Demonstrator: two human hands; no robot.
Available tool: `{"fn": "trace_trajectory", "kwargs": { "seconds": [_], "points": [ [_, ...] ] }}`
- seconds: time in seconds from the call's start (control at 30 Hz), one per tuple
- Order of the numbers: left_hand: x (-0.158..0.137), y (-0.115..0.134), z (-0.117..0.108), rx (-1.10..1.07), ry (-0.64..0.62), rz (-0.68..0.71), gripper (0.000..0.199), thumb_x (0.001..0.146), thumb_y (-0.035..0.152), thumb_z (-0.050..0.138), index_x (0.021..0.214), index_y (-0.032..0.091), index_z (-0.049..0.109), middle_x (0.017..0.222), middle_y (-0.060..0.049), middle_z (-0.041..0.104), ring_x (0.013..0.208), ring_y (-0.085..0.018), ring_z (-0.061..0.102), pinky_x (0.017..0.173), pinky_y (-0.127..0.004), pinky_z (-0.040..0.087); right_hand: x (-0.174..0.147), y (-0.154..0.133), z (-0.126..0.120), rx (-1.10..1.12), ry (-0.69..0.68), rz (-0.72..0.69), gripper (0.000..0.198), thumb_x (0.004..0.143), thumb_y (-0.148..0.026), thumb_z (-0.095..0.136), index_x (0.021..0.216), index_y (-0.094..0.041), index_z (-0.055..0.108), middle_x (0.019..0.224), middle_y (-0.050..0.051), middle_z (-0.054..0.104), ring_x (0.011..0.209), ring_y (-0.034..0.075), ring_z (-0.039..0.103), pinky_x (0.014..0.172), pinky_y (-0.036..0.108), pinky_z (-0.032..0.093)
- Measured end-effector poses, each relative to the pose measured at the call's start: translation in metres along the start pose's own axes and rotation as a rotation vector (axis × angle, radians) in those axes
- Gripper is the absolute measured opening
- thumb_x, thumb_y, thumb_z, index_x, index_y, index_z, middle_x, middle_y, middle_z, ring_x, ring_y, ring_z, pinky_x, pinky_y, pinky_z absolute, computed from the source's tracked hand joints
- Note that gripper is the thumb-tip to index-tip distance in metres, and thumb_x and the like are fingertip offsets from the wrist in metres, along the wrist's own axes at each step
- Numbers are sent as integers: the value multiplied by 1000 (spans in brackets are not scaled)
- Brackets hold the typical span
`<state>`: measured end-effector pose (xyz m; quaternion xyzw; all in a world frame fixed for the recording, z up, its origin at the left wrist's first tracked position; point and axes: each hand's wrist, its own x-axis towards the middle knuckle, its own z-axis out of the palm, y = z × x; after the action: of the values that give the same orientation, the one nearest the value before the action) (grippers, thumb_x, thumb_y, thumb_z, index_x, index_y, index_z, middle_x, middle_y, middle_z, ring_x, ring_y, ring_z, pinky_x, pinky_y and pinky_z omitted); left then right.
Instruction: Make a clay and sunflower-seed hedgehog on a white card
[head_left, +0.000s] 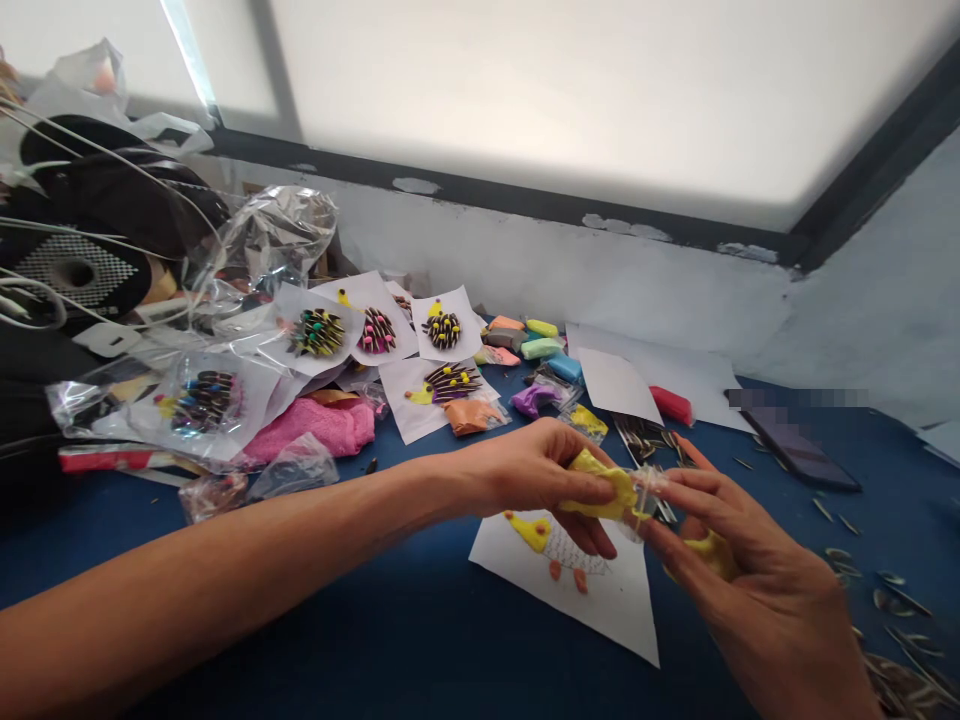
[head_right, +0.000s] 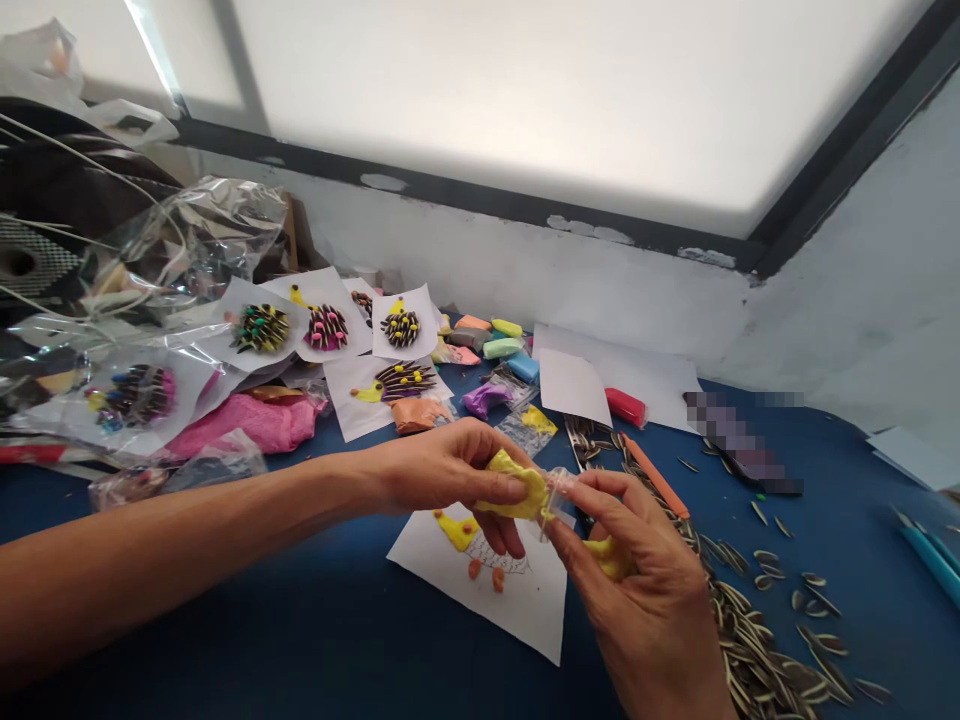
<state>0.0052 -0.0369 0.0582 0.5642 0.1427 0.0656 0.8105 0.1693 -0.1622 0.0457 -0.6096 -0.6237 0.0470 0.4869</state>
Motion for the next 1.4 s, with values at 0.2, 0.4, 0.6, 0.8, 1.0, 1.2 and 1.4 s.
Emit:
{"fn": "trace_trajectory", "kwargs": {
  "seconds": [0.2, 0.4, 0.6, 0.8, 1.0, 1.2, 1.4],
  "points": [
    [0, 0, 4, 20, 90, -22, 21, 99, 20, 49, 87, 8, 62, 62, -3, 65, 53, -12, 66, 62, -25, 56, -7, 9, -2, -109, -53, -79, 23, 82, -30, 71, 105, -33, 74, 108, 2, 68, 97, 19, 70, 61, 22, 60],
    [2, -8, 6, 61, 121, 23, 23, 88, 30, 68, 83, 9, 61, 63, -2, 64, 49, -12, 64, 56, -25, 54, -10, 10, -2, -193, -102, -150, 25, 86, -29, 68, 111, -31, 70, 111, 4, 67, 110, 25, 67, 64, 26, 62],
    [2, -11, 14, 63, 139, -7, 25, 97, 28, 54, 78, 11, 55, 62, -1, 63, 46, -11, 63, 62, -30, 56, -9, 3, -3, -310, -105, -170, 21, 87, -33, 66, 107, -27, 69, 113, 6, 70, 108, 27, 68, 64, 29, 62],
    [1, -7, 21, 87, 127, -22, 28, 101, 28, 44, 81, 11, 54, 57, -1, 61, 47, -12, 63, 63, -30, 55, -6, 0, -1, -307, -78, -273, 13, 87, -27, 65, 99, -24, 66, 106, 7, 70, 114, 26, 66, 74, 30, 61],
    [1, -2, 21, 66, 133, -48, 22, 103, 21, 38, 113, 9, 54, 61, 1, 60, 45, -11, 63, 60, -27, 54, -3, 0, -3, -277, -86, -264, 6, 86, -26, 66, 91, -23, 67, 100, 7, 70, 105, 25, 69, 69, 29, 62],
    [-1, -1, 19, 109, 118, -35, 39, 104, 22, 35, 142, 14, 34, 57, 3, 58, 44, -14, 63, 62, -31, 56, -6, 5, -4, -174, -111, -134, 15, 86, -30, 66, 99, -26, 72, 105, 6, 71, 91, 22, 73, 62, 27, 61],
    [-2, 3, 24, 142, 113, -75, 38, 104, 21, 36, 141, 12, 34, 52, 4, 56, 45, -14, 63, 60, -28, 54, -5, 3, -3, -221, -140, -230, 10, 85, -25, 66, 94, -26, 69, 103, 4, 70, 98, 22, 71, 64, 26, 61]
  ]
}}
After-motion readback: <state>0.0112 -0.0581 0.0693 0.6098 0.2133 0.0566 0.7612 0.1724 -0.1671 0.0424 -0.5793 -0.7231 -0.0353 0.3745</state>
